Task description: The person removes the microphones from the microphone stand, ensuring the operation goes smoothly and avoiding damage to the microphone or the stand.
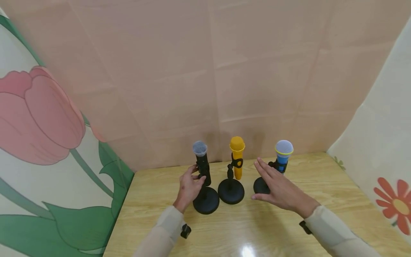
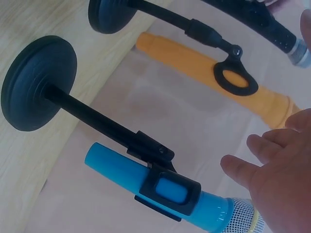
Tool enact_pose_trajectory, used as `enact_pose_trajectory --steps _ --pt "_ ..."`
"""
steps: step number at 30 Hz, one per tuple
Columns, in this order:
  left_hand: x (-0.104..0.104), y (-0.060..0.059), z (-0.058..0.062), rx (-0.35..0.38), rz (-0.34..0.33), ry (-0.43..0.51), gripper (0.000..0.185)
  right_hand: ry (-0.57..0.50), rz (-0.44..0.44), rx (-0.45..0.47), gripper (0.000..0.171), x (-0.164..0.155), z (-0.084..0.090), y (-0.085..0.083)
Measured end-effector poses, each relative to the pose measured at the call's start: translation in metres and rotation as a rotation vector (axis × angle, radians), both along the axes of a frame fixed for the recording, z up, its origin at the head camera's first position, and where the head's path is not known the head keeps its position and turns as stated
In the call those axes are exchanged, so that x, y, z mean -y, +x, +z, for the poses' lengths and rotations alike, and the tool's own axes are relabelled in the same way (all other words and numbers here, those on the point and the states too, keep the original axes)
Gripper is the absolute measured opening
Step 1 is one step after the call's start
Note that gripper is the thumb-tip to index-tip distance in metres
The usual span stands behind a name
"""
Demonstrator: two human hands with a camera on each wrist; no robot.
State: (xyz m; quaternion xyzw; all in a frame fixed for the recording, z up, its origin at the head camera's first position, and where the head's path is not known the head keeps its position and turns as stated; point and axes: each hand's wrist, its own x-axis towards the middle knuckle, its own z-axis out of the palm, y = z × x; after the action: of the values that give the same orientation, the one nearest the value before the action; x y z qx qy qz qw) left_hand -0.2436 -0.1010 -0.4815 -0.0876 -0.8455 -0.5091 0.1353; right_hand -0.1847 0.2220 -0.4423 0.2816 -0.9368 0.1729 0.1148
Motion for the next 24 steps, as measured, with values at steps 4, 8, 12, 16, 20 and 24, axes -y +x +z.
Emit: enact_pose_trajectory --steps 4,8,12,16,20,24 --pt "-0.006 -0.004 0.001 0.019 -0.006 0.01 0.049 -0.005 -0.002 0.015 0.106 0.001 0.0 -0.001" --pt "-0.01 -0.007 0.001 0.033 -0.011 0.029 0.049 -0.02 -0.001 0.034 0.105 0.002 -0.001 -0.002" --pt "-0.013 -0.01 0.001 0.035 -0.018 0.031 0.048 -0.065 0.014 0.047 0.103 0.003 -0.002 -0.003" --pt "-0.013 -0.01 0.0 0.036 -0.045 0.025 0.044 -0.102 0.024 0.062 0.1 0.004 -0.002 -0.003" --pt "-0.011 -0.008 0.0 0.044 -0.085 0.021 0.044 -0.12 0.023 0.083 0.099 0.004 -0.002 -0.003" --pt "-0.009 -0.007 -0.001 0.042 -0.163 0.015 0.044 -0.14 0.028 0.092 0.098 0.005 -0.001 -0.004"
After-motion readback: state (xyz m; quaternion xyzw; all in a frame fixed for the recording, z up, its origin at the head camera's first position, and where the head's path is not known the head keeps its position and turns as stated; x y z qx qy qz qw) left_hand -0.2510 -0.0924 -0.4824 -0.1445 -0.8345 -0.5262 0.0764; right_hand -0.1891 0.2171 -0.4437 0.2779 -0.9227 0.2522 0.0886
